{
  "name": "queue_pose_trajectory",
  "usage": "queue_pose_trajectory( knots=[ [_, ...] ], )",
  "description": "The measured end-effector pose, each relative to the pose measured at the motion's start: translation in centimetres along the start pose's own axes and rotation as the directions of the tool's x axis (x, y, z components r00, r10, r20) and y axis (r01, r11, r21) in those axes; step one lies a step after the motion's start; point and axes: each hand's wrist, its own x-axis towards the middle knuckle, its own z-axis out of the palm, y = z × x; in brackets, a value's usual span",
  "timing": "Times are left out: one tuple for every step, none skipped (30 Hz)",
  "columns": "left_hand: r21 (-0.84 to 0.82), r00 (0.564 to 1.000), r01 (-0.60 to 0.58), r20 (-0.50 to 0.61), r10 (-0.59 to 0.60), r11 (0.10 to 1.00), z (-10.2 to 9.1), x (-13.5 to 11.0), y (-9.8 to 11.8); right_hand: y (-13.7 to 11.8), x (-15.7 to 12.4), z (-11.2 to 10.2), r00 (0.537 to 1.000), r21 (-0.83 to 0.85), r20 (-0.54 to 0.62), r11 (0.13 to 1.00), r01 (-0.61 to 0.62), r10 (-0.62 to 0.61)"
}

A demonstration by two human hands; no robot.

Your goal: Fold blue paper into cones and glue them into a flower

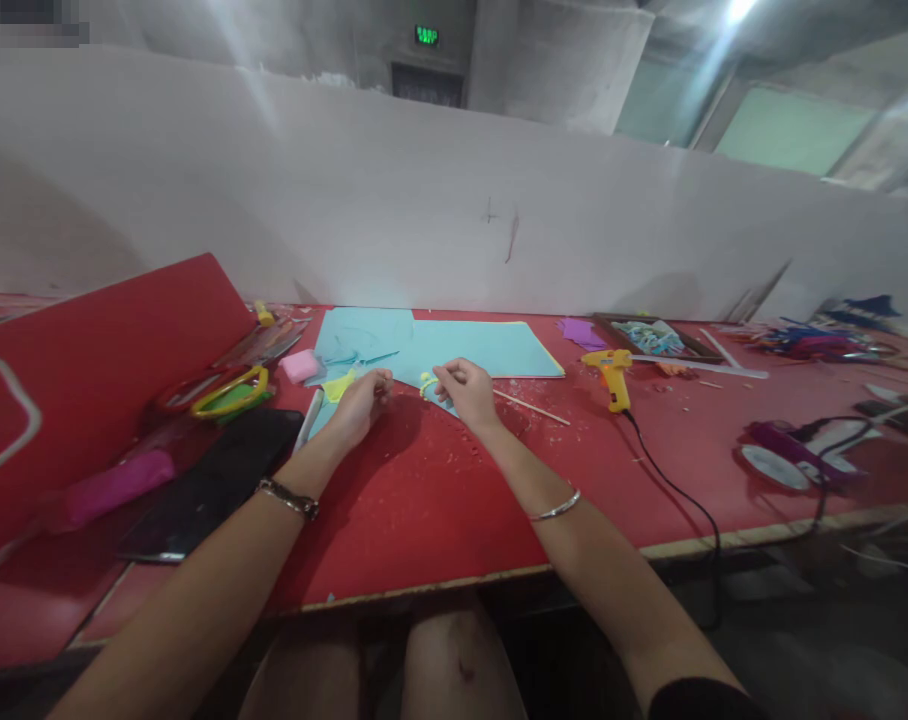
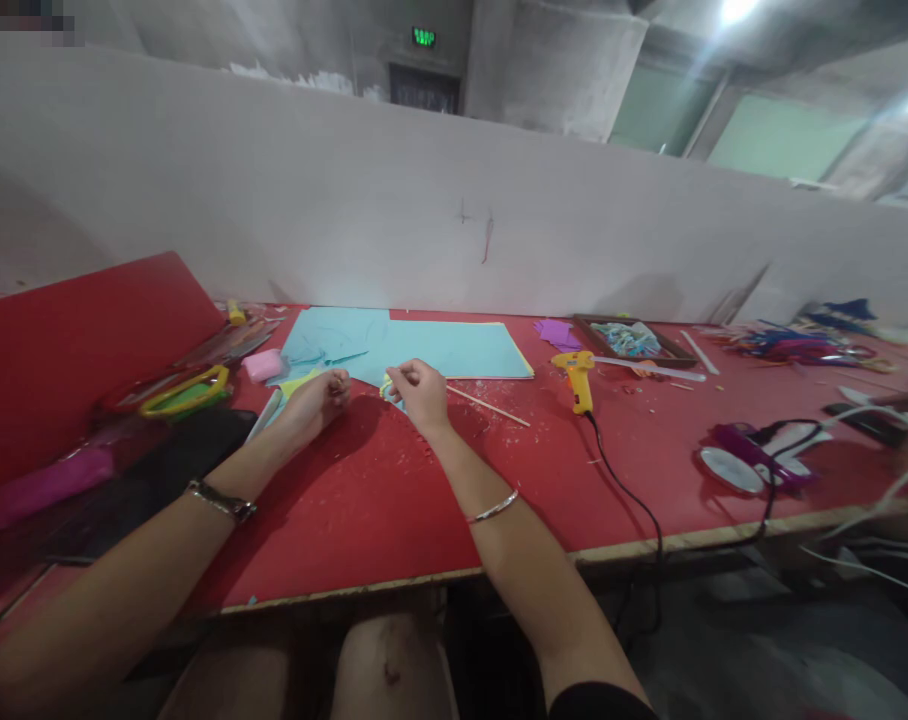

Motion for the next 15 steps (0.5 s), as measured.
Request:
queue_pose_trajectory(
  knots=[
    [0.006,1.000,0.004,-0.002,-0.004,1.000,-0.04,-0.04,-0.03,0.18,0.11,0.01,1.000,0.004,0.000,1.000,-0.002,0.002],
    [0.013,1.000,0.007,-0.005,-0.007,1.000,-0.09,-0.07,-0.07,0.37,0.21,0.05,1.000,0.016,0.004,1.000,-0.002,0.002],
    [0.019,1.000,0.009,-0.011,-0.009,1.000,-0.12,-0.11,-0.11,0.54,0.30,0.09,1.000,0.038,0.012,0.999,-0.001,0.001],
    [0.023,1.000,0.007,-0.020,-0.007,1.000,-0.15,-0.13,-0.15,0.68,0.37,0.13,1.000,0.063,0.023,0.998,-0.002,0.000],
    [0.023,1.000,0.004,-0.030,-0.004,1.000,-0.16,-0.14,-0.18,0.77,0.41,0.16,1.000,0.085,0.030,0.996,-0.005,0.003],
    [0.021,0.999,0.003,-0.037,-0.002,1.000,-0.15,-0.15,-0.19,0.80,0.42,0.17,0.999,0.099,0.034,0.995,-0.013,0.010],
    [0.018,0.999,0.005,-0.040,-0.004,1.000,-0.11,-0.15,-0.19,0.76,0.40,0.16,0.999,0.105,0.036,0.994,-0.024,0.020],
    [0.017,0.999,0.010,-0.039,-0.009,1.000,-0.05,-0.16,-0.16,0.66,0.35,0.14,0.999,0.100,0.034,0.994,-0.036,0.033],
    [0.014,0.999,0.014,-0.036,-0.014,1.000,0.02,-0.18,-0.10,0.54,0.29,0.09,0.999,0.084,0.029,0.996,-0.043,0.041],
    [0.011,0.999,0.018,-0.031,-0.018,1.000,0.10,-0.21,-0.02,0.41,0.22,0.03,0.999,0.058,0.026,0.997,-0.043,0.041],
    [0.008,0.999,0.019,-0.029,-0.018,1.000,0.17,-0.24,0.07,0.33,0.17,-0.03,0.999,0.026,0.024,0.999,-0.034,0.033],
    [0.006,1.000,0.013,-0.028,-0.013,1.000,0.22,-0.29,0.17,0.29,0.14,-0.08,1.000,-0.008,0.022,1.000,-0.016,0.016],
    [0.005,1.000,0.004,-0.027,-0.004,1.000,0.25,-0.32,0.25,0.33,0.15,-0.12,1.000,-0.035,0.021,0.999,0.007,-0.006],
    [0.005,1.000,-0.008,-0.026,0.008,1.000,0.25,-0.35,0.32,0.44,0.19,-0.14,0.999,-0.051,0.025,0.998,0.031,-0.029],
    [0.006,0.999,-0.021,-0.024,0.021,1.000,0.23,-0.35,0.36,0.61,0.27,-0.15,0.998,-0.055,0.035,0.997,0.050,-0.048]
  ],
)
